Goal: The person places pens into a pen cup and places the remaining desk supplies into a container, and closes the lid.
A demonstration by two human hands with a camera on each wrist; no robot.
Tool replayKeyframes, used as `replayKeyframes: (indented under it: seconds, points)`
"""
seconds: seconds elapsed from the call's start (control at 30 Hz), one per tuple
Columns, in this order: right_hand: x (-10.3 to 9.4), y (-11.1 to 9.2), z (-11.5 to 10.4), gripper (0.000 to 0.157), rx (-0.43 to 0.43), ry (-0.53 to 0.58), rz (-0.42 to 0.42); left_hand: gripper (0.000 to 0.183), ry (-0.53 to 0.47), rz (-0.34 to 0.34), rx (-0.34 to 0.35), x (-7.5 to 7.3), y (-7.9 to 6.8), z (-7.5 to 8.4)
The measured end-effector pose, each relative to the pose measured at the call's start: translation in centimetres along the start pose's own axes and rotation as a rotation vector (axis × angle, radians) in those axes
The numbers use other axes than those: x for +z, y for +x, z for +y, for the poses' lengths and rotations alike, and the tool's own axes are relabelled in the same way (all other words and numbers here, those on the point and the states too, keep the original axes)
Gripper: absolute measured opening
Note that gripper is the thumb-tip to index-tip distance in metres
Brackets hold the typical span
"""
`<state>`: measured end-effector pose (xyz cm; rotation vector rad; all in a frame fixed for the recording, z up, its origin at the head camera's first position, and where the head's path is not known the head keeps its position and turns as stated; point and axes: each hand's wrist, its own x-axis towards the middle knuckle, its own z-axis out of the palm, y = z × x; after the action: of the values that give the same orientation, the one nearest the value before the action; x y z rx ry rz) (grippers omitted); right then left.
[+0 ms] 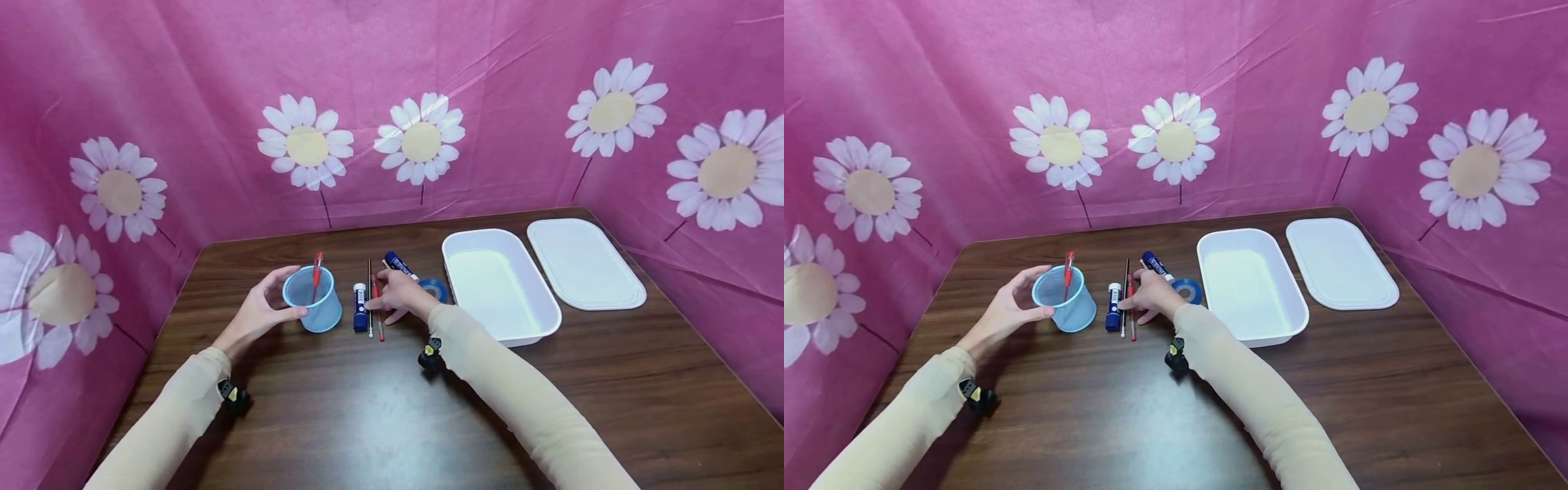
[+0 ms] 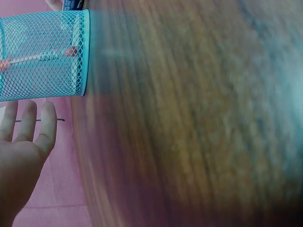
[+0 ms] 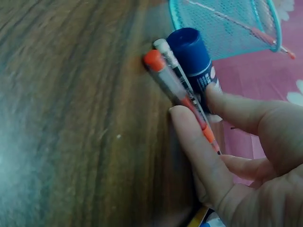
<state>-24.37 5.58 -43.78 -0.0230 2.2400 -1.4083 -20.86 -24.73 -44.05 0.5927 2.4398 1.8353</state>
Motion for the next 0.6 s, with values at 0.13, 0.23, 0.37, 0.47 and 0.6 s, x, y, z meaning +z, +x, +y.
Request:
replayKeyframes:
  seconds: [0.13, 0.23, 0.37, 0.47, 0.6]
  points:
    - [0.31, 0.09, 0.0, 0.08, -0.002, -0.032, 0.033, 0.081, -0.002, -0.006, -0.014, 0.12, 0.07, -0.05]
    - [0.3, 0.17, -0.09, 0.079, 0.004, -0.049, 0.039, 0.08, -0.016, -0.011, -0.021, 0.23, 0.18, 0.0]
    - [0.05, 0.27, -0.16, 0.082, 0.014, -0.058, 0.019, 0.077, -0.006, -0.016, -0.031, 0.21, 0.14, 0.09]
    - [-0.19, 0.16, -0.36, 0.084, 0.02, -0.056, -0.011, 0.075, 0.008, -0.023, -0.04, 0.09, -0.07, 0.01]
    - [-0.4, 0.11, -0.61, 0.088, 0.02, -0.05, -0.034, 0.074, 0.025, -0.029, -0.039, 0.01, -0.14, -0.01]
